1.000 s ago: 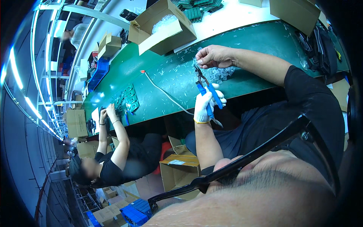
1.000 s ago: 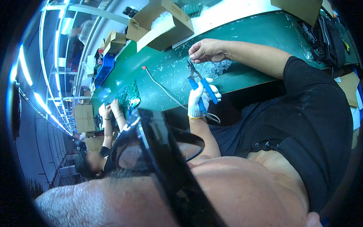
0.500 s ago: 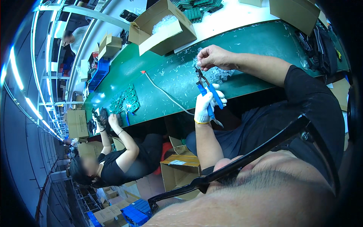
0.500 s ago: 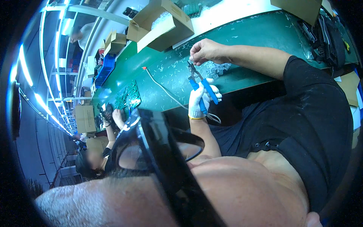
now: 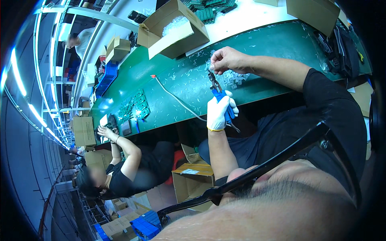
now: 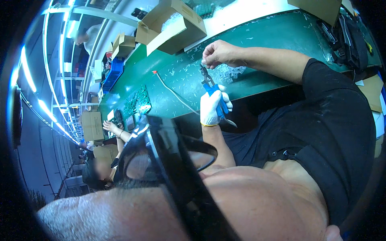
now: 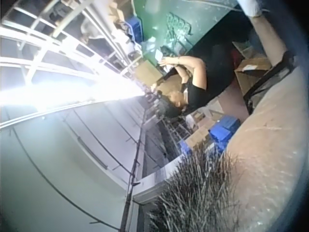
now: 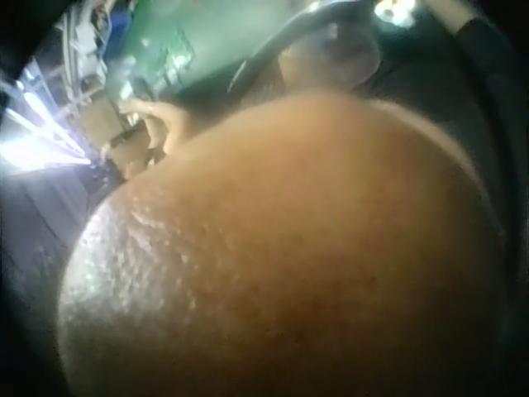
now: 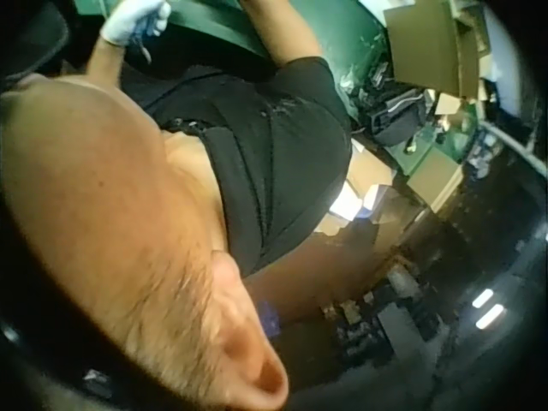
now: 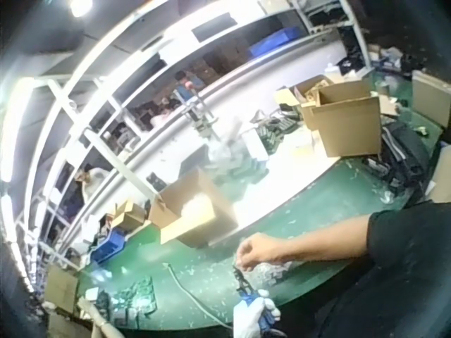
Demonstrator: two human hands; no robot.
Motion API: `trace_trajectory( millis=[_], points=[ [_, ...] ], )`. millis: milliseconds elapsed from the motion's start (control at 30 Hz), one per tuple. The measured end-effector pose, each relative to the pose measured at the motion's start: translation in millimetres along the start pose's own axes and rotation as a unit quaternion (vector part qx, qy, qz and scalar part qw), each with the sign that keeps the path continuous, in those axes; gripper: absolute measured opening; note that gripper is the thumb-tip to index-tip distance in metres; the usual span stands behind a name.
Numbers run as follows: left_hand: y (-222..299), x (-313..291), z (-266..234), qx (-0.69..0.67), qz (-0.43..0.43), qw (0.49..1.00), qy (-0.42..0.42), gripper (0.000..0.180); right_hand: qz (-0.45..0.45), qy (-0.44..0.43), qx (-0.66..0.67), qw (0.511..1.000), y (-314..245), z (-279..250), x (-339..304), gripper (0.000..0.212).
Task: Use pliers to cut small electronic components from a strip at an assembly line.
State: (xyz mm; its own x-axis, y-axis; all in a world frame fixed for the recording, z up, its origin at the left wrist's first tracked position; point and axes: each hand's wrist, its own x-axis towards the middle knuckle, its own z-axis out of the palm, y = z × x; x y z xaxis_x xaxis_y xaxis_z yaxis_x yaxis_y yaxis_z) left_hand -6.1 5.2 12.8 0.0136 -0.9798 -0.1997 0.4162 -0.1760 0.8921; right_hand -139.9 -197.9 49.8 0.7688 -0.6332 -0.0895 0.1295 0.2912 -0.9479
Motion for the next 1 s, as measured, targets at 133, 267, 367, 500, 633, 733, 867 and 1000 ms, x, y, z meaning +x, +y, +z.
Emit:
trace_trajectory(
  millis=[133, 267, 367, 500, 633, 733, 867, 1000],
  points=[
    [-2.2, 4.8, -7.5, -0.072, 0.016, 0.997, 0.002, 0.038, 0.004, -0.022, -0.036, 0.999, -1.0, -3.3, 1.8, 0.012],
    [-3.6, 8.2, -13.0, -0.145, -0.003, 0.989, 0.005, 0.040, -0.048, -0.052, -0.248, 0.966, -1.6, -32.6, 18.8, 0.014],
    [-6.5, 7.6, -16.5, -0.146, 0.002, 0.989, -0.005, 0.042, -0.065, -0.073, -0.450, 0.887, -11.4, -51.6, 25.3, 0.017],
    [-5.6, 5.3, -11.2, -0.125, 0.012, 0.992, -0.011, 0.043, -0.004, -0.086, -0.537, 0.839, -20.0, -60.2, 20.2, 0.021],
    [-5.5, 8.9, -9.1, -0.122, 0.001, 0.993, -0.008, 0.043, -0.048, -0.012, -0.562, 0.826, -6.5, -58.5, 26.8, 0.032],
    [-5.6, 10.1, -6.4, -0.124, 0.001, 0.992, -0.011, 0.043, -0.180, 0.068, -0.613, 0.766, 21.2, -55.0, 32.9, 0.033],
    [-7.4, 9.1, -9.8, -0.118, 0.009, 0.993, -0.013, 0.045, -0.132, 0.056, -0.630, 0.763, 28.9, -53.2, 47.1, 0.023],
    [-9.7, 12.2, -8.5, -0.120, 0.003, 0.992, -0.023, 0.047, -0.141, 0.080, -0.591, 0.790, 34.5, -68.3, 47.3, 0.021]
  ],
)
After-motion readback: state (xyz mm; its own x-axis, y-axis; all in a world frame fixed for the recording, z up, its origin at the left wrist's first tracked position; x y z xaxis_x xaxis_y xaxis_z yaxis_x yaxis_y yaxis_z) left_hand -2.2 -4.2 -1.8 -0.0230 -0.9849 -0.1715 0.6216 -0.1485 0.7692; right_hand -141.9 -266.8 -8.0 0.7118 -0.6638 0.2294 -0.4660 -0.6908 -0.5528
